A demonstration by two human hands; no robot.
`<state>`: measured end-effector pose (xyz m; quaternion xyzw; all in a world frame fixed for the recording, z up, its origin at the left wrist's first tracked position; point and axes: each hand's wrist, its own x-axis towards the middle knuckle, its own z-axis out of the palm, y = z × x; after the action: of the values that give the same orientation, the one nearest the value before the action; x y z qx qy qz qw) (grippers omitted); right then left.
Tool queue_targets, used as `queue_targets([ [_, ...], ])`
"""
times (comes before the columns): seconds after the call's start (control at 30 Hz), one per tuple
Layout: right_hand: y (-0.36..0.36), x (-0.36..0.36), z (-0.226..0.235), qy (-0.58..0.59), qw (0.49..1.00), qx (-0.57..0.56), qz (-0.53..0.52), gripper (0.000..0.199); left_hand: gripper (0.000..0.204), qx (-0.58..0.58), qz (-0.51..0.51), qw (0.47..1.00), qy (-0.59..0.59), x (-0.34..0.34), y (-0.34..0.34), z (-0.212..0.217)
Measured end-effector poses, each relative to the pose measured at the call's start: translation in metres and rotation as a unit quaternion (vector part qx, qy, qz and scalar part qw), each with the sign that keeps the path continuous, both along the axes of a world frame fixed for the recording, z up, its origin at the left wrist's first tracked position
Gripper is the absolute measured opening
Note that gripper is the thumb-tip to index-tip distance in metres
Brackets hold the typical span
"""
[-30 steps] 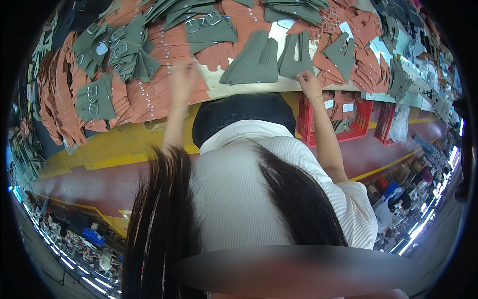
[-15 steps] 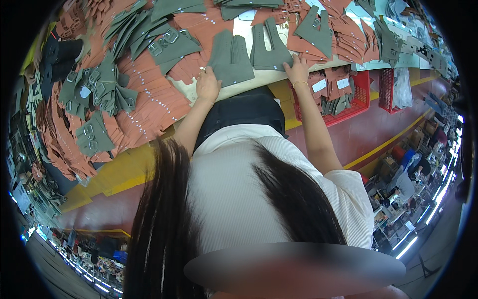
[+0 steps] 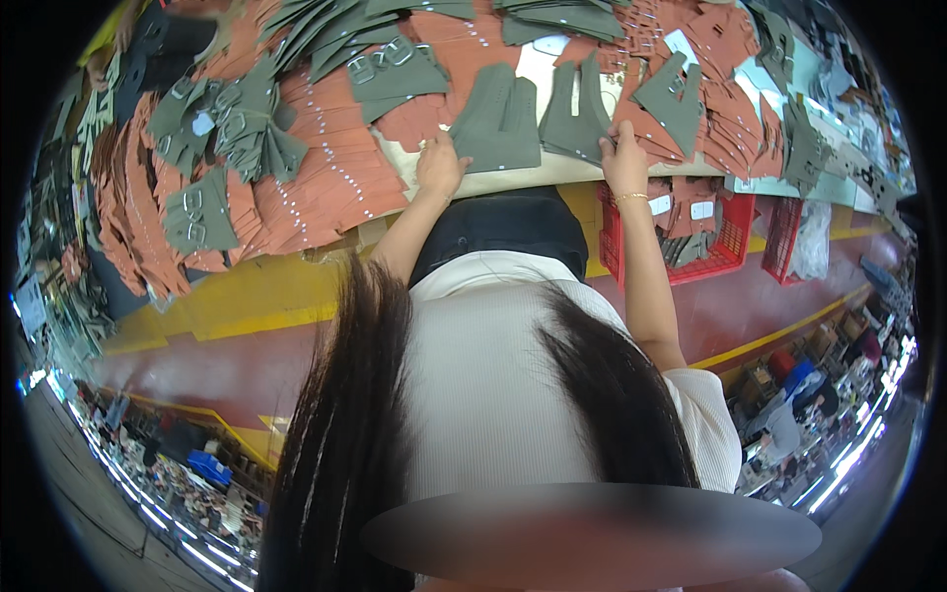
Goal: The person sorts and stacks cut fabric pieces on a large table. They pick up individual pieces, align them, and place them into neat piles, occasionally moving stacks to different areas of the table.
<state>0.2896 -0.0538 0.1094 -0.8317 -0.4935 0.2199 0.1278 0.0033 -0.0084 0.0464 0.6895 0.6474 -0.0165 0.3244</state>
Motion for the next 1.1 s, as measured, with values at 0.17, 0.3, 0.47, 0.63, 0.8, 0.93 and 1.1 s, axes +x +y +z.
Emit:
queue_targets([
  [0.17,0.016,-0.035,0.037,0.348,0.932,0.085,-0.056,0.024,0.045,-0.025,0.011,1.0,0.007,0.0,0.002,0.004],
  [0.3,0.009,-0.055,0.006,0.599,0.787,0.018,-0.148,0.022,0.038,0.023,0.001,1.0,-0.011,-0.002,-0.002,0.002],
  [0.47,-0.001,-0.065,-0.068,0.499,0.846,-0.107,-0.158,0.024,0.029,0.104,-0.007,0.994,-0.026,-0.003,-0.011,-0.008],
  [0.63,-0.009,-0.054,-0.087,0.479,0.854,-0.136,-0.151,0.027,0.025,0.025,0.05,0.997,-0.049,-0.007,-0.011,-0.02],
  [0.8,-0.011,-0.053,-0.093,0.485,0.849,-0.167,-0.129,0.03,0.021,-0.051,0.126,0.982,-0.133,-0.013,-0.007,-0.037],
  [0.93,-0.006,-0.064,-0.08,0.353,0.923,-0.14,-0.053,0.043,0.031,-0.138,0.196,0.946,-0.217,-0.016,0.004,-0.043],
  [1.1,0.007,-0.099,-0.03,-0.02,0.985,0.046,0.166,0.056,0.038,-0.242,0.174,0.922,-0.248,-0.006,0.003,-0.031],
])
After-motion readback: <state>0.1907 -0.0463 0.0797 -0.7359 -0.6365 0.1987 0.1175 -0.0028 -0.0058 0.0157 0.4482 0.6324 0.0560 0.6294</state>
